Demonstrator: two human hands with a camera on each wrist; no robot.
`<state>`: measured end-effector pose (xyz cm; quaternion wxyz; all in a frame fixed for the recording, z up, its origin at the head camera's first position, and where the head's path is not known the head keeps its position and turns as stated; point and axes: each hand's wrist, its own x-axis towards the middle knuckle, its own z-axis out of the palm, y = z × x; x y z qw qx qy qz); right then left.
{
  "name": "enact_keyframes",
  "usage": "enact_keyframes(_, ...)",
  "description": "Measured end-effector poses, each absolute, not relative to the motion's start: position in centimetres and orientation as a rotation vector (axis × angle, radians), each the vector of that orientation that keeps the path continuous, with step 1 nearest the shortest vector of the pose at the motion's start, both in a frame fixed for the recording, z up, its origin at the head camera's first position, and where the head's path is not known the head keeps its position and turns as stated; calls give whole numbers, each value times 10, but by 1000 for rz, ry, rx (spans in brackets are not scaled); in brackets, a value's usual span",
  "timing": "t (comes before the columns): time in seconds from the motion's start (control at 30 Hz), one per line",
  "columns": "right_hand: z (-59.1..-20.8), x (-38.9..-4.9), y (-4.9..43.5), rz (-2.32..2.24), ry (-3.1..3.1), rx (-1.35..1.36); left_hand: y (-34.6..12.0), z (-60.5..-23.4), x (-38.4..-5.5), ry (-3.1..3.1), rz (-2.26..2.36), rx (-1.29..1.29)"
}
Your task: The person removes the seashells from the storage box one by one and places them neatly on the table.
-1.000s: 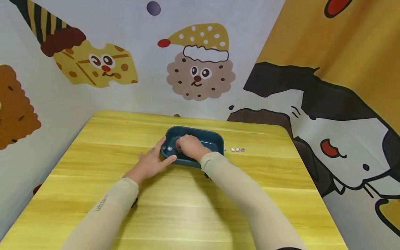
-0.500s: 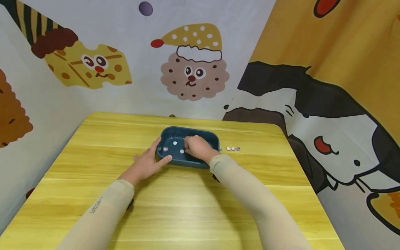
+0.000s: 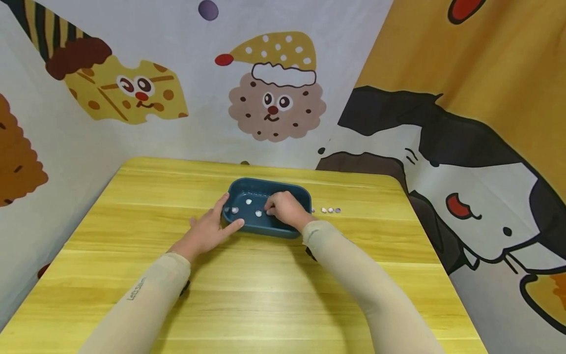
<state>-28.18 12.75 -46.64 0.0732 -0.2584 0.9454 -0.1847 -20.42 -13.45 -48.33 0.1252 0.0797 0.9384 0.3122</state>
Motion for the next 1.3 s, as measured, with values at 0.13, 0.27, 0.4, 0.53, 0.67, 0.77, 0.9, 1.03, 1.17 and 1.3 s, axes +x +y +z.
enact_keyframes(0.13,-467,-281,133,-612,2838,-734,-135,-485,-205,2735,903,231)
enact_keyframes(0.27,-467,-281,138,-676,2834,-669,-135,-487,-205,2743,899,238)
enact_keyframes(0.4,-466,-283,141,-680,2836,-631,-135,-488,-205,2746,896,236)
enact_keyframes(0.53,-464,-284,142,-637,2840,-605,-135,-488,-205,2746,891,239)
enact_keyframes(0.67,-461,-284,144,-602,2836,-566,-135,-487,-205,2749,884,245)
enact_keyframes(0.77,-460,-284,144,-561,2821,-550,-134,-485,-204,2746,882,243)
enact_keyframes(0.9,-457,-284,143,-430,2804,-550,-134,-484,-204,2746,881,246)
enact_keyframes(1.03,-454,-283,142,-316,2813,-540,-134,-482,-203,2748,882,248)
enact_keyframes(1.17,-453,-283,144,-293,2822,-567,-133,-481,-203,2751,888,247)
enact_keyframes(1.3,-453,-281,148,-346,2813,-687,-133,-481,-204,2752,888,245)
